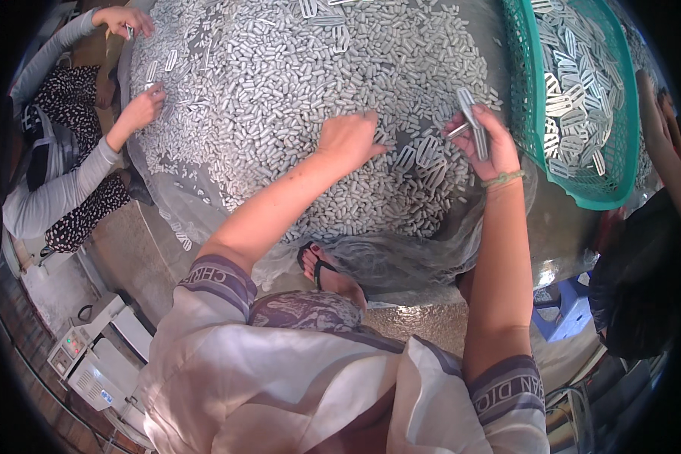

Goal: The person sorts small white plastic fasteners from a large pile on a mesh sheet, picking them up by hand and placing them into a green basket. The person works continuously, handling fasteners one at a time or in small handfuls.

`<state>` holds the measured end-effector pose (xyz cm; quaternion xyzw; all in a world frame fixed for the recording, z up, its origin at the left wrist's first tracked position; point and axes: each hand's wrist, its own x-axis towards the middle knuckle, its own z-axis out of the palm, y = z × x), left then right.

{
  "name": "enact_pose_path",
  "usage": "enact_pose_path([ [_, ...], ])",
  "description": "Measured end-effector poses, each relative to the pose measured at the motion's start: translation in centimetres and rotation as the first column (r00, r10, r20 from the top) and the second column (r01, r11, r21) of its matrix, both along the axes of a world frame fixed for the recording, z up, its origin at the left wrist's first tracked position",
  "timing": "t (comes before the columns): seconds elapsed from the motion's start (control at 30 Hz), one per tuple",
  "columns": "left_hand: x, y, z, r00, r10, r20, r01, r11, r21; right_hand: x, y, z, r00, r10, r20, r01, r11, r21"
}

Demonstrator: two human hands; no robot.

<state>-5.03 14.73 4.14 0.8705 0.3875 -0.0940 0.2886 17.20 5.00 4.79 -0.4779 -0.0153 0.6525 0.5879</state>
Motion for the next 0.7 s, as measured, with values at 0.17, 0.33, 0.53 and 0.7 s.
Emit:
enact_pose_path([
  [0.17, -0.5, -0.1, -1.4, 0.956, -0.063, 0.286, 0.072, 0.997, -0.022, 1.5, -1.4, -1.4, 0.999, -0.038, -0.019, 0.038, 0.999, 0.003],
  [0.33, 3.0, -1.4, -1.2, 0.955, -0.058, 0.289, 0.131, 0.962, -0.239, 0.5, -0.4, -1.0, 0.966, 0.096, 0.241, -0.067, 0.99, -0.127],
  [0.53, 5.3, -2.3, -2.5, 0.958, -0.2, 0.204, 0.224, 0.969, -0.102, -0.2, 1.4, 1.6, 0.888, 0.205, 0.412, -0.137, 0.973, -0.188],
  [0.7, 4.0, 0.8, -2.1, 0.976, -0.052, 0.211, 0.114, 0.95, -0.292, 1.5, 0.7, 1.7, 0.63, 0.642, 0.437, -0.398, 0.75, -0.528],
])
